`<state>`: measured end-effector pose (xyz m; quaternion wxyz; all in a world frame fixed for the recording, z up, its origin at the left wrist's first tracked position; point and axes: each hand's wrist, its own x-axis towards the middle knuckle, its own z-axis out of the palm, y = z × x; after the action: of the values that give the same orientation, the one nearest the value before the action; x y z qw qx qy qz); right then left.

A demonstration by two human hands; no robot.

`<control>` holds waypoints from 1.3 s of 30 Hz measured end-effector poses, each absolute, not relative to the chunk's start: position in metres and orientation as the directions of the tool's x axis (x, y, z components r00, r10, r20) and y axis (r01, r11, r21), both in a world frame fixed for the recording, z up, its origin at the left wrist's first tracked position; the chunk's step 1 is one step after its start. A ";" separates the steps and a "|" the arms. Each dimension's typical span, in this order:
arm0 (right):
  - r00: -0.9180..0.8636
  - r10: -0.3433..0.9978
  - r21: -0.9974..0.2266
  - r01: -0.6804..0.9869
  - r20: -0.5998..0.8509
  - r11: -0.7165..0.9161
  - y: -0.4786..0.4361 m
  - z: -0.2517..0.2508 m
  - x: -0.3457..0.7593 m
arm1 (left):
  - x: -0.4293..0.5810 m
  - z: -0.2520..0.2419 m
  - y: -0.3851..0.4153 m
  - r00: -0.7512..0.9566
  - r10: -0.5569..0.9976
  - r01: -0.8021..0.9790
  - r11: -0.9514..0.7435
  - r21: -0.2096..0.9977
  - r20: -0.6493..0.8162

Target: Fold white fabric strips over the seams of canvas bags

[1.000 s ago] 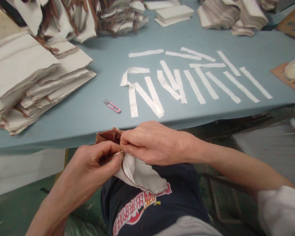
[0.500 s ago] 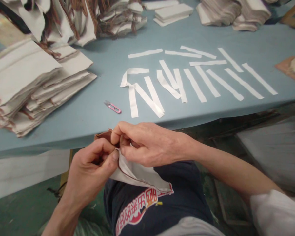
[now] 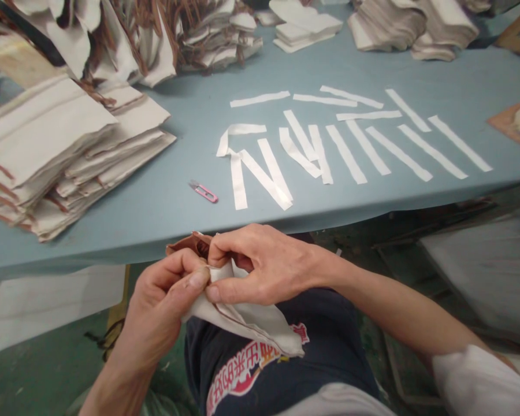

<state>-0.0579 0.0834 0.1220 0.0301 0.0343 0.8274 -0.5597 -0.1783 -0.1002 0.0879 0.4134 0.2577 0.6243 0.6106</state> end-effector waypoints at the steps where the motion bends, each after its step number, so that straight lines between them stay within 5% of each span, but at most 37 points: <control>1: -0.995 0.013 -0.931 0.101 -0.103 0.350 0.084 0.122 -0.058 | -0.178 0.087 -0.101 -0.540 0.819 -0.188 0.109 0.976 -0.196; 11: -0.993 0.031 -0.974 0.117 -0.113 0.195 0.073 0.102 -0.068 | -0.152 0.084 -0.083 -0.727 0.669 -0.259 -0.058 0.964 -0.155; 15: -0.989 -0.037 -0.987 0.137 -0.141 0.084 0.079 0.090 -0.070 | -0.160 0.072 -0.091 -0.702 0.669 -0.285 0.047 0.957 -0.242; 21: -0.979 -0.071 -0.959 0.169 -0.189 0.228 0.087 0.099 -0.067 | -0.197 0.080 -0.110 -0.431 0.876 -0.043 0.221 0.974 -0.218; 25: -0.984 -0.106 -0.924 0.096 -0.145 0.370 0.084 0.106 -0.067 | -0.212 0.113 -0.098 -0.215 0.967 0.341 0.208 0.917 -0.139; 30: -0.976 -0.167 -0.874 0.043 -0.140 0.484 0.081 0.110 -0.067 | -0.222 0.129 -0.086 0.022 0.976 0.498 0.176 0.849 -0.215; 33: -0.975 -0.164 -0.843 0.042 -0.153 0.536 0.079 0.109 -0.065 | -0.222 0.123 -0.088 0.020 0.971 0.537 0.189 0.822 -0.236; 39: -0.998 0.019 -0.784 0.058 -0.059 0.618 0.065 0.089 -0.061 | -0.202 0.096 -0.094 -0.160 0.987 0.526 0.093 0.846 -0.009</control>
<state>-0.0605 0.0653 0.0892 0.0227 0.0214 0.8993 -0.4363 -0.2019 -0.0945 0.0960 0.3158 0.5657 0.6684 0.3653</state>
